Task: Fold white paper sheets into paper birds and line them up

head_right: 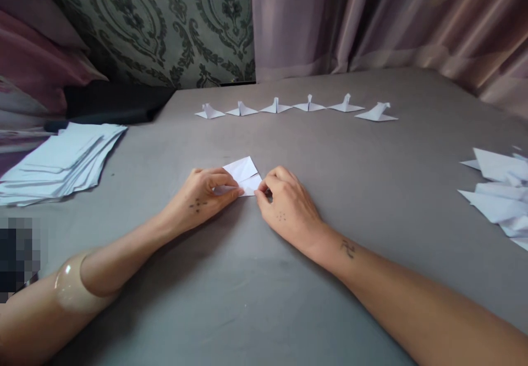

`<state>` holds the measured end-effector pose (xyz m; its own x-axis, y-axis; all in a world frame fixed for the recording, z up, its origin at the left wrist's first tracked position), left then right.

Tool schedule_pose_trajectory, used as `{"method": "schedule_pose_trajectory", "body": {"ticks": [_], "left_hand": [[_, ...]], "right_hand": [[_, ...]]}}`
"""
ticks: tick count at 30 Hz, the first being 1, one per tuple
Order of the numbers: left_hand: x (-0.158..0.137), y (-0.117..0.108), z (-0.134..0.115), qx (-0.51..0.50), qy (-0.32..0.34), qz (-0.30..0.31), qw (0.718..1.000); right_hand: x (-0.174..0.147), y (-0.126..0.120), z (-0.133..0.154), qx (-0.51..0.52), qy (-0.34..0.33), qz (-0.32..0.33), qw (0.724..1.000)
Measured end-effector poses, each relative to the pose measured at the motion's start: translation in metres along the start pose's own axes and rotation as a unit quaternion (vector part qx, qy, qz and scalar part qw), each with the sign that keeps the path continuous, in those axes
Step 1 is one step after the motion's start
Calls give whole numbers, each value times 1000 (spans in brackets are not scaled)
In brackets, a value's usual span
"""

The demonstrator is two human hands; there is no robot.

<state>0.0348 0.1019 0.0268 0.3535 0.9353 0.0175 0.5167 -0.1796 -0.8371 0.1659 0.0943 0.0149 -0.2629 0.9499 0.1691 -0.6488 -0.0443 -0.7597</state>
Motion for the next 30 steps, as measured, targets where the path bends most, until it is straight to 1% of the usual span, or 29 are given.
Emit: {"method": "schedule_pose_trajectory", "body": {"ticks": [6, 11, 15, 23, 30], "left_hand": [[3, 4, 9, -23, -38, 24, 999], [5, 4, 10, -19, -39, 35, 998], [6, 2, 9, -24, -32, 30, 999], [7, 4, 12, -28, -27, 37, 999], [5, 5, 11, -33, -22, 41, 998]], "right_hand": [[4, 1, -7, 26, 30, 14, 999], [7, 4, -14, 43, 49, 33, 997], [9, 5, -15, 44, 42, 49, 997], [12, 7, -14, 31, 2, 98, 995], [11, 6, -15, 35, 7, 98, 995]]}}
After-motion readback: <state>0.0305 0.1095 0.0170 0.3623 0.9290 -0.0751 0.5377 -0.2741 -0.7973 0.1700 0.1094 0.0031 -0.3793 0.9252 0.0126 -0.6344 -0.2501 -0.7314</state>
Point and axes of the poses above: each hand's wrist, its own x-axis towards the middle knuckle, its own y-axis out of the palm, z = x × y, the point moved 10 cm from there along x, towards the middle knuckle, and after that the axes turned 1 degree about z, right-handed, at the moved point
